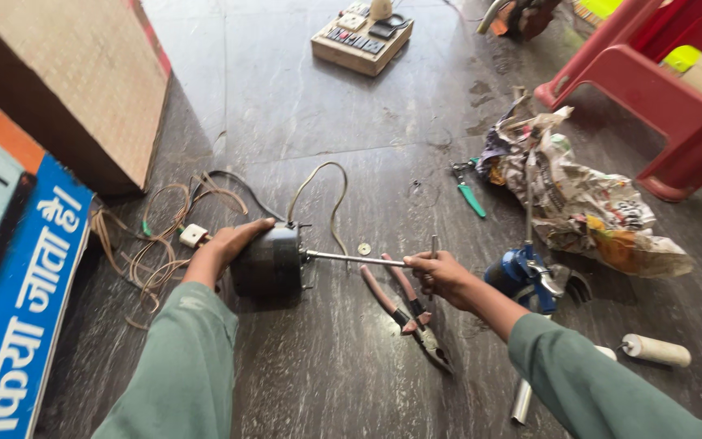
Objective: The person uses a metal rod to manually rotate the shaft of a small electric motor placed on the floor. They hold the motor body with one hand while turning the shaft with the other, repeating the motion to test the motor's movement.
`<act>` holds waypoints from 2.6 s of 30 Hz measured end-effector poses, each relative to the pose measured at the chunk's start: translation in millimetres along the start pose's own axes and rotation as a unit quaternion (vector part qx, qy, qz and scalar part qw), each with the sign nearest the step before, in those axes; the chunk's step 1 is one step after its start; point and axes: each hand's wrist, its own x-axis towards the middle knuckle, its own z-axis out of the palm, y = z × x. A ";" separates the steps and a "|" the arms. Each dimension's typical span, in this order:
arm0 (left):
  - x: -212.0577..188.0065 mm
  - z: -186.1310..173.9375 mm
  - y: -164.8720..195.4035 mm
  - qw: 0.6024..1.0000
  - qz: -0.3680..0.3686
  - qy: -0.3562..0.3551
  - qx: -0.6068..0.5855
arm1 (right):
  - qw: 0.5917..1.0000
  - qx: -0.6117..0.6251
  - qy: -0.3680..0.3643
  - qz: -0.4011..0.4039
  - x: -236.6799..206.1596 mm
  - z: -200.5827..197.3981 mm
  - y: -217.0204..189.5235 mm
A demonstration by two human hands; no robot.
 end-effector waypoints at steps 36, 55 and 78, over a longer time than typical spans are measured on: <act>-16.0 6.6 -45.1 0.995 0.079 0.050 0.018 | 0.997 0.057 0.019 0.040 21.3 -23.1 20.7; -54.4 16.0 -74.5 0.974 0.212 0.076 -0.025 | 0.988 0.097 0.014 0.118 31.1 -44.5 -16.1; -80.7 9.7 -74.1 0.984 0.167 0.050 0.047 | 0.992 -0.022 0.069 0.103 15.8 -48.3 -7.2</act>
